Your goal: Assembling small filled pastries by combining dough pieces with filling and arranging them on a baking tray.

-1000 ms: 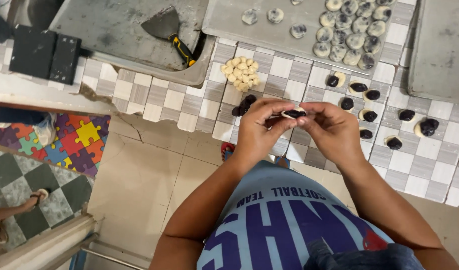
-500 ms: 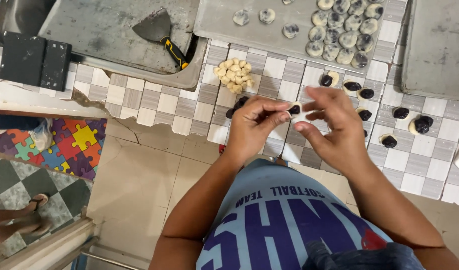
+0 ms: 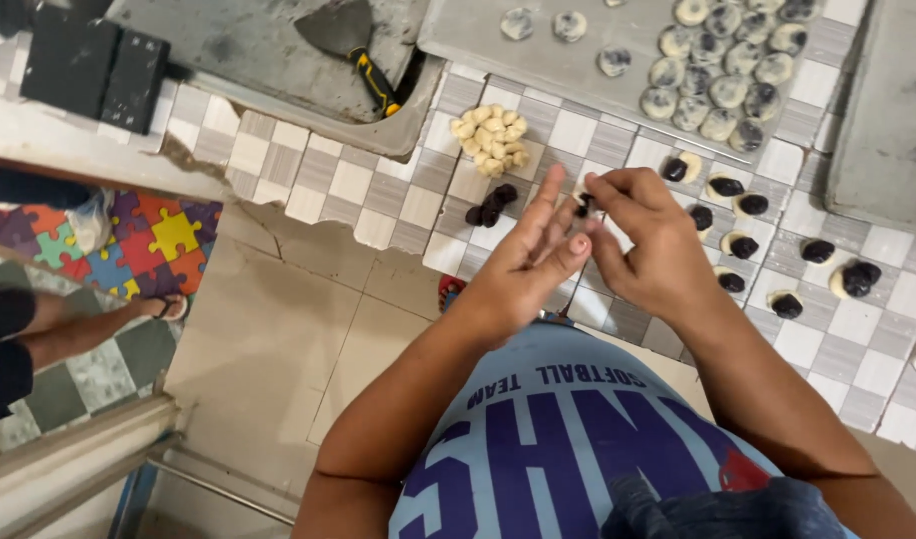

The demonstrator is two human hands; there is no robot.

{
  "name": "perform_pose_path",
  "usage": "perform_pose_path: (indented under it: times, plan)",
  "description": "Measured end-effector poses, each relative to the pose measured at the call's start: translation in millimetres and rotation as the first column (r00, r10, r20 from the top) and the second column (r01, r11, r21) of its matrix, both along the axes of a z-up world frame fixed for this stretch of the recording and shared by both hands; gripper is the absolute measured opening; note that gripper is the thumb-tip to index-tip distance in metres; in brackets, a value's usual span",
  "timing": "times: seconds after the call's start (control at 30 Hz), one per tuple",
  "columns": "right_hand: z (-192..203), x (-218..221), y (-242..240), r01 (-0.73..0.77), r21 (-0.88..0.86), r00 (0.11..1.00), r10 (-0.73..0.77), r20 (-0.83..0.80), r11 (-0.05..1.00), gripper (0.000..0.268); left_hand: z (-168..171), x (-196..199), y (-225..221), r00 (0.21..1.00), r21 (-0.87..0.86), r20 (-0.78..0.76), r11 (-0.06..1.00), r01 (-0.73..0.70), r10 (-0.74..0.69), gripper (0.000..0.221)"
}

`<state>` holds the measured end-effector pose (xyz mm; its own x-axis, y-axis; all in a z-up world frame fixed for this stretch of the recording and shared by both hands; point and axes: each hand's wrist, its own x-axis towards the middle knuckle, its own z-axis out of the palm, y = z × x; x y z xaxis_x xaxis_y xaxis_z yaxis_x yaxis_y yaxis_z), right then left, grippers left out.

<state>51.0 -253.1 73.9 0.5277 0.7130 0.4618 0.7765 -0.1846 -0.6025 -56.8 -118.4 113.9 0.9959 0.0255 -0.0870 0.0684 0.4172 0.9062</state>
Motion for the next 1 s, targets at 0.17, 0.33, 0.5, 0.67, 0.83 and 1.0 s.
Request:
perform_pose_path:
  times: [0.17, 0.33, 0.5, 0.67, 0.83, 1.0]
  plan:
    - [-7, 11, 2, 0.013, 0.021, 1.000, -0.013, -0.006, 1.000, 0.018, -24, -1, 6, 0.985, 0.052, -0.033, 0.984, -0.168, 0.170, 0.066]
    - [0, 8, 1, -0.049, 0.093, 0.996, 0.056, -0.076, 0.994, 0.007, -89, 15, 4, 0.981, -0.294, -0.177, 0.947, -0.125, 0.075, 0.043]
    - [18, 4, -3, -0.054, 0.106, 0.998, 0.048, 0.051, 0.993, 0.033, -96, 26, -18, 0.976, -0.589, -0.161, 0.780, -0.212, 0.144, 0.027]
    - [5, 3, -13, 0.071, 0.010, 0.986, -0.072, 0.153, 0.997, 0.028, -131, 36, -25, 0.972, -0.620, -0.155, 0.748, -0.236, 0.178, 0.027]
    - [-11, 7, -23, 0.242, -0.032, 0.885, -0.207, 0.417, 0.970, 0.006, -111, 44, -24, 0.973, -0.547, -0.192, 0.810, -0.214, 0.128, 0.022]
    - [29, 0, -29, 0.167, -0.109, 0.967, -0.141, 0.211, 0.980, 0.034, -114, 51, -30, 0.953, -0.387, -0.291, 0.901, -0.197, 0.084, 0.024]
